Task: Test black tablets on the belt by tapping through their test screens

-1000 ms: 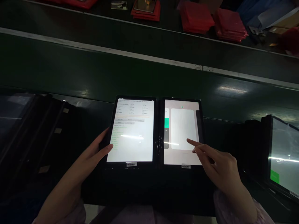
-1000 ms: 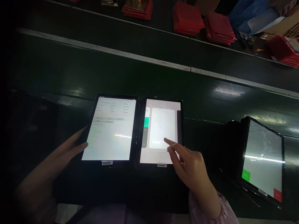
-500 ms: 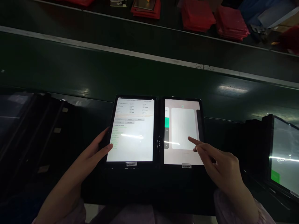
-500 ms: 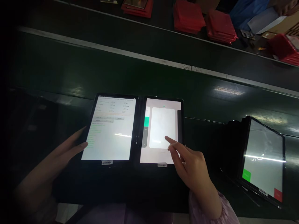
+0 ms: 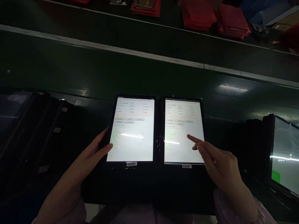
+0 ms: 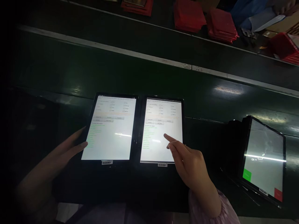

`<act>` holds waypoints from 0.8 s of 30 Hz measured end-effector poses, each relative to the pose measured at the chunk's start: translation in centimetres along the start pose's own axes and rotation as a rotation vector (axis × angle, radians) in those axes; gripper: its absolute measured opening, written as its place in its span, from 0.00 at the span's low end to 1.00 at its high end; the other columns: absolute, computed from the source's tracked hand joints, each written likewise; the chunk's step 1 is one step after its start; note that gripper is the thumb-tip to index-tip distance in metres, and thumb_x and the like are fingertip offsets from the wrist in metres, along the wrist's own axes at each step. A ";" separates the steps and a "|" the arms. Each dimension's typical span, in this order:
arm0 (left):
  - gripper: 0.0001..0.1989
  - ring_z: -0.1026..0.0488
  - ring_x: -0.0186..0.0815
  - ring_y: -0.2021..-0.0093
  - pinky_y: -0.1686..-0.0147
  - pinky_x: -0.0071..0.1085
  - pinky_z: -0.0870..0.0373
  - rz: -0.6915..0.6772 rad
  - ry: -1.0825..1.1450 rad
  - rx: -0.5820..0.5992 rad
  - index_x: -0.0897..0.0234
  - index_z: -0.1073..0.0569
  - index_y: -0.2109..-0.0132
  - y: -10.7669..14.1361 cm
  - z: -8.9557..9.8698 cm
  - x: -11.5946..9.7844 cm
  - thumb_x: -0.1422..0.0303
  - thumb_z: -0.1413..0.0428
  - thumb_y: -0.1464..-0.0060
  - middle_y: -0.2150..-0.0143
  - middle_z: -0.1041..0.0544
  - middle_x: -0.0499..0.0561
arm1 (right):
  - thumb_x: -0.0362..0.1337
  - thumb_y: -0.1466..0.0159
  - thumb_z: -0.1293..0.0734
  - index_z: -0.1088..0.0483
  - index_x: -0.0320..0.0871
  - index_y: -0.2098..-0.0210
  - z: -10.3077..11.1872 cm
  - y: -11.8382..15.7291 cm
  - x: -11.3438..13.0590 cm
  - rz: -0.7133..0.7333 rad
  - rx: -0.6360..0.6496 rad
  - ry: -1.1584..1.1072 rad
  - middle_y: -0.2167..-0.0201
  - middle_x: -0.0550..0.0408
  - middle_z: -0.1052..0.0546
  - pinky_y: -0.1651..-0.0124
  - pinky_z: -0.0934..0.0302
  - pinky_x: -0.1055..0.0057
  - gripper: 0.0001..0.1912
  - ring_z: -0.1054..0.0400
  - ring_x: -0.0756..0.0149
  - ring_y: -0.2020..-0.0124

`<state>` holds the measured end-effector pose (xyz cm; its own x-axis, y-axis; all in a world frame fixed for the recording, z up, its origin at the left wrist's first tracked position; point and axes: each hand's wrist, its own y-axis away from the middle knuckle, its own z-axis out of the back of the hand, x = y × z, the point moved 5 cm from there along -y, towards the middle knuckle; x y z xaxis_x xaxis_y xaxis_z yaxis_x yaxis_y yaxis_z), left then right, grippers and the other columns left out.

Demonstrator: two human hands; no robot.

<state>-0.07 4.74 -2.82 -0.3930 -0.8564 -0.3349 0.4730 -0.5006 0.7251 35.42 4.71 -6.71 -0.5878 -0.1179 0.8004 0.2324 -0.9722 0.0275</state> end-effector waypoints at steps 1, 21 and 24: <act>0.39 0.29 0.50 0.29 0.30 0.43 0.30 -0.008 -0.015 0.002 0.55 0.37 0.24 0.2 -0.1 -0.2 0.55 0.38 0.40 0.28 0.26 0.49 | 0.35 0.20 0.41 0.20 0.41 0.63 0.0 0.0 0.0 -0.002 0.009 -0.004 0.52 0.49 0.13 0.89 0.53 0.78 0.21 0.48 0.85 0.90; 0.64 0.51 0.71 0.20 0.30 0.67 0.36 -0.231 -0.479 -0.019 0.59 0.50 0.19 -1.3 0.3 2.1 0.37 0.35 0.54 0.17 0.53 0.64 | 0.33 0.21 0.39 0.24 0.44 0.65 0.8 0.6 1.1 0.149 -0.001 -0.038 0.55 0.52 0.12 0.84 0.37 0.80 0.17 0.35 0.81 0.88; 0.55 0.44 0.64 0.21 0.26 0.62 0.40 -0.136 -0.297 -0.069 0.59 0.46 0.20 -1.1 0.2 1.0 0.42 0.37 0.47 0.18 0.45 0.61 | 0.32 0.21 0.39 0.23 0.45 0.64 1.1 0.6 1.8 0.181 0.018 -0.063 0.60 0.54 0.11 0.80 0.32 0.80 0.17 0.28 0.78 0.85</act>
<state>-1.15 4.52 -3.82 -0.6639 -0.7119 -0.2288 0.4485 -0.6239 0.6400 35.30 4.14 -4.59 -0.4857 -0.2770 0.8290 0.3444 -0.9324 -0.1097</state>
